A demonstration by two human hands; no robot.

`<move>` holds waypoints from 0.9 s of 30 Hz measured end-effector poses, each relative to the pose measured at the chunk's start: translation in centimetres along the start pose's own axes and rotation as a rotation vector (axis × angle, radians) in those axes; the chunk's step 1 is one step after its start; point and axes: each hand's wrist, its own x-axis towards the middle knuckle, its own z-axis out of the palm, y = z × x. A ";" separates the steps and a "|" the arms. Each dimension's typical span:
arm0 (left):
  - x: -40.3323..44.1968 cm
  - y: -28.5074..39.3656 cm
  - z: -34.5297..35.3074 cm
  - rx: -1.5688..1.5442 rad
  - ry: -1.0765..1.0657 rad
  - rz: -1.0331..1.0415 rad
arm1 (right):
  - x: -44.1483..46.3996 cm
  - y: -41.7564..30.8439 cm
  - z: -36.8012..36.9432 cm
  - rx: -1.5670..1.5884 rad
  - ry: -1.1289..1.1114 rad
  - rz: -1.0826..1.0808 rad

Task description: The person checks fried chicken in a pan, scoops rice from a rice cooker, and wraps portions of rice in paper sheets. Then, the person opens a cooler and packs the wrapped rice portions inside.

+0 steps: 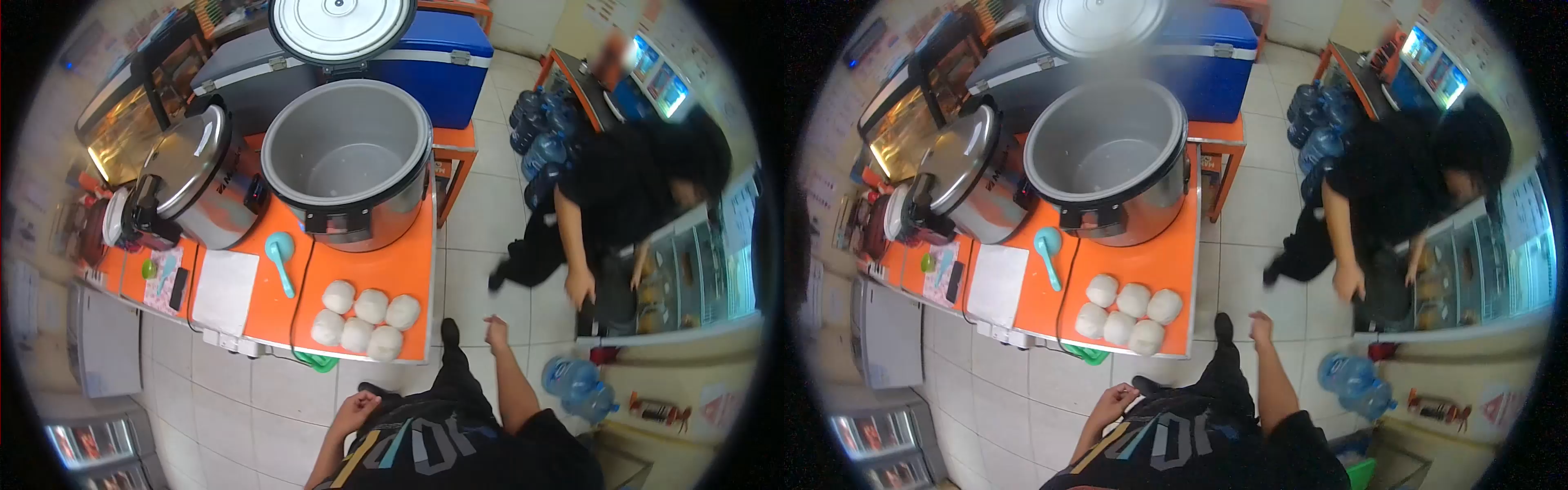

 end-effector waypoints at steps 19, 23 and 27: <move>6.7 -12.4 16.7 -0.513 0.629 -0.477 | 10.6 -60.2 3.6 0.344 -0.311 -1.086; 9.2 -16.3 21.5 -0.333 0.596 -0.345 | 10.8 -73.8 9.3 0.182 -0.508 -1.178; 14.2 -13.6 26.3 -0.401 0.636 -0.299 | 17.4 -86.0 19.4 0.110 -0.854 -1.078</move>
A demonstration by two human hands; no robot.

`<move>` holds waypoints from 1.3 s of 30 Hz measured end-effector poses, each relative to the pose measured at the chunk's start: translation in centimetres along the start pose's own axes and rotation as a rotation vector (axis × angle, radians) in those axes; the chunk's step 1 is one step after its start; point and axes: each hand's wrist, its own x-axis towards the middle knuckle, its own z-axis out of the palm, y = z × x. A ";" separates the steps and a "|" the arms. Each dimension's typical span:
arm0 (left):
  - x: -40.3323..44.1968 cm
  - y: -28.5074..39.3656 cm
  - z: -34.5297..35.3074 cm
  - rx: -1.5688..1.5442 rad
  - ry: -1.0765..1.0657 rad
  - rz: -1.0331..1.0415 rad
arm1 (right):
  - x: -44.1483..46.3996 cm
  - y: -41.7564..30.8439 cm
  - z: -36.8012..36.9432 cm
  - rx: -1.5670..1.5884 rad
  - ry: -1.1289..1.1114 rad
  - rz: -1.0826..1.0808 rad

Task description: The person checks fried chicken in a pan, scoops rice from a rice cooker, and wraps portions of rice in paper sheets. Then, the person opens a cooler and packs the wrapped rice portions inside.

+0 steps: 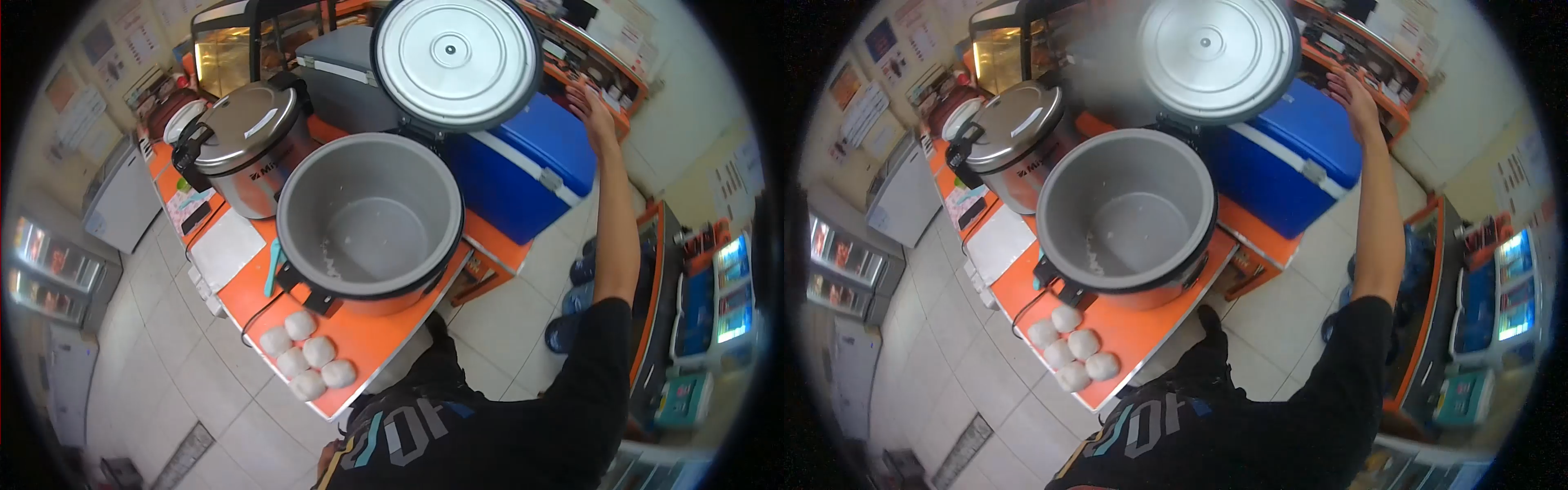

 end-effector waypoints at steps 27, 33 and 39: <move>2.9 16.2 35.0 -1.044 0.556 -0.559 | 12.2 -8.2 27.5 0.027 -0.941 -0.612; 2.1 19.7 35.9 -1.216 0.704 -0.476 | -7.5 -13.7 38.2 -0.261 -1.756 -0.985; -3.4 20.4 34.1 -1.466 0.848 -0.309 | -17.7 -8.2 41.1 -0.417 -1.849 -1.108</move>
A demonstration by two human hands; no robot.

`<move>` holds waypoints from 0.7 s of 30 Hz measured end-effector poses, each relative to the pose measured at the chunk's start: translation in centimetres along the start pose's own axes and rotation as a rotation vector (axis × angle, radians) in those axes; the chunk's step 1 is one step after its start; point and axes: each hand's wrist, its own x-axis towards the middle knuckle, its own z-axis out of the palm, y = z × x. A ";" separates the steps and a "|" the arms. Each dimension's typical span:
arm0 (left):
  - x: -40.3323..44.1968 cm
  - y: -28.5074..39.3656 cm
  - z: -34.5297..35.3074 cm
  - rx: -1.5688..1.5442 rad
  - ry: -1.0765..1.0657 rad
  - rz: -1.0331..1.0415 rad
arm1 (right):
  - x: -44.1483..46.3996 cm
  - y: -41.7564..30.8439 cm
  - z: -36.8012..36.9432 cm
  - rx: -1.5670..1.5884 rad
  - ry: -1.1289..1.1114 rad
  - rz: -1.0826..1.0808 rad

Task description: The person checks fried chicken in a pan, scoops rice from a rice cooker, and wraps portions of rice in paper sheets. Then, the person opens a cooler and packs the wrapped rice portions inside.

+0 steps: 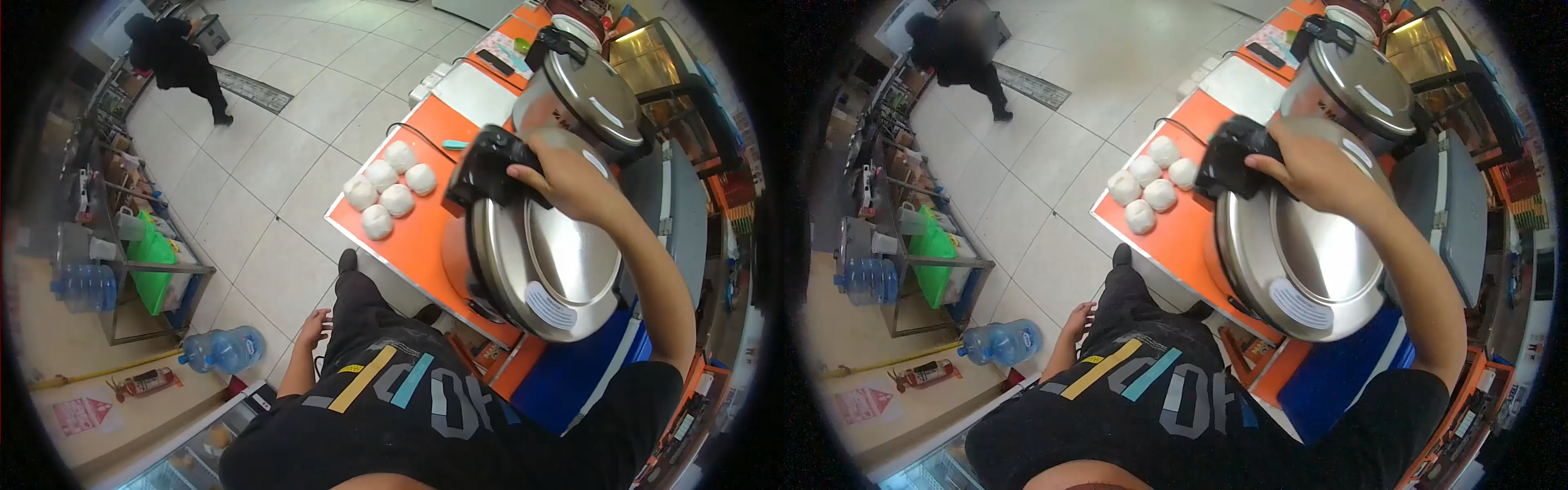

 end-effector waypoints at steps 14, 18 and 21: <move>13.0 34.8 -0.9 0.492 -0.487 0.750 | 2.7 -8.3 5.2 -0.582 -0.059 0.648; 15.1 36.8 5.1 0.590 -0.590 0.784 | 2.1 -14.8 7.3 -0.562 0.409 0.825; 16.8 36.2 7.4 0.682 -0.552 0.923 | 5.5 -21.3 17.4 0.364 0.624 0.952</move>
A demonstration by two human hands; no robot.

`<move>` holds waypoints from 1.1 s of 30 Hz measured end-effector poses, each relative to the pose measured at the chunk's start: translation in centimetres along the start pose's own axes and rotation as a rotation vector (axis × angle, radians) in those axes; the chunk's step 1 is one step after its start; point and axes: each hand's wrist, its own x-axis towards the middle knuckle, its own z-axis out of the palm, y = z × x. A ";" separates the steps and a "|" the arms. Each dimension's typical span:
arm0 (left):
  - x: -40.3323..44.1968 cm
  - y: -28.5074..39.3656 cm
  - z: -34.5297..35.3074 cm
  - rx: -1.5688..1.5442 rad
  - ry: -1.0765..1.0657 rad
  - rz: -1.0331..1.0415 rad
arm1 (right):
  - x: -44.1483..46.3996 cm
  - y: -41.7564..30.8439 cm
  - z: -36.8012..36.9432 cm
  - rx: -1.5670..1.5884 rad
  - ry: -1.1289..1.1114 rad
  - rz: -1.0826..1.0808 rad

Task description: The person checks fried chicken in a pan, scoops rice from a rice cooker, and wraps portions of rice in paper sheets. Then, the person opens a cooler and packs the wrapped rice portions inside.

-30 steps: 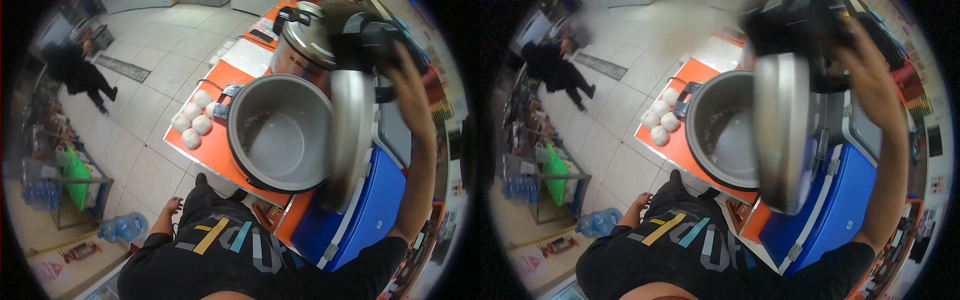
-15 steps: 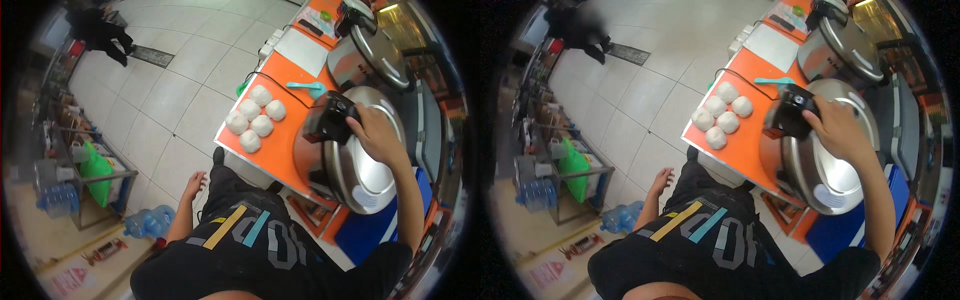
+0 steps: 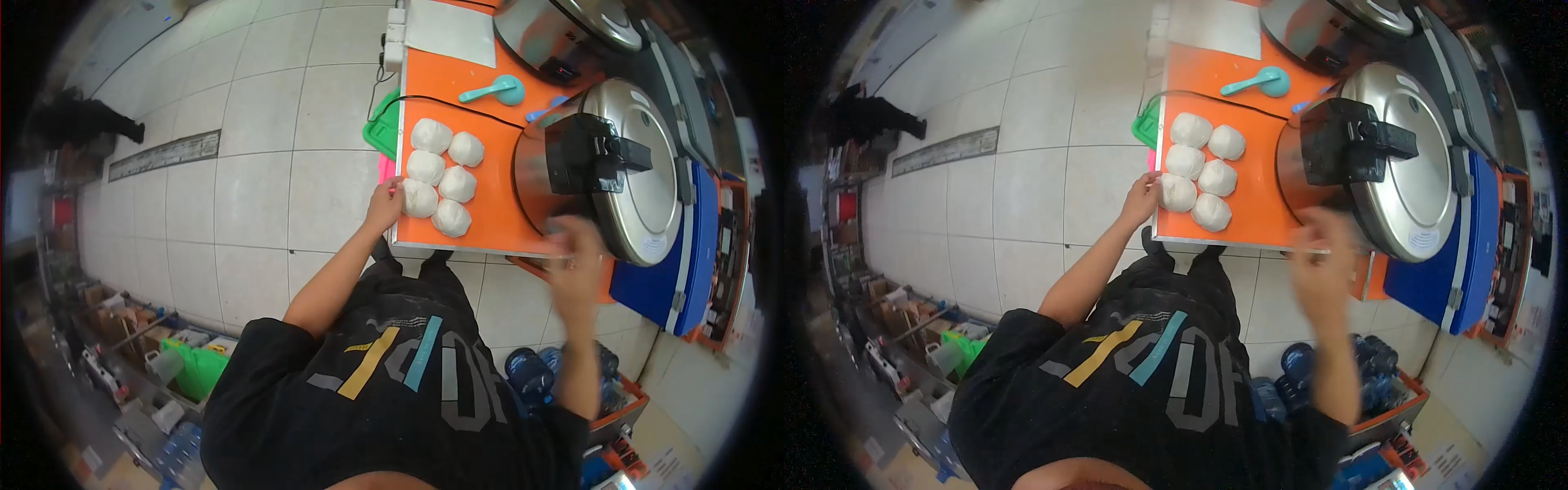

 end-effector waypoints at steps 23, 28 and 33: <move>-1.7 2.4 2.9 -0.200 -0.132 -0.413 | -0.9 12.3 25.9 0.767 -0.028 0.801; -2.9 3.9 2.9 -0.287 -0.243 -0.411 | -1.0 13.7 24.6 1.244 -0.267 0.828; -4.9 8.8 1.8 -0.486 -0.285 -0.537 | -0.4 14.1 21.6 1.355 -0.405 0.732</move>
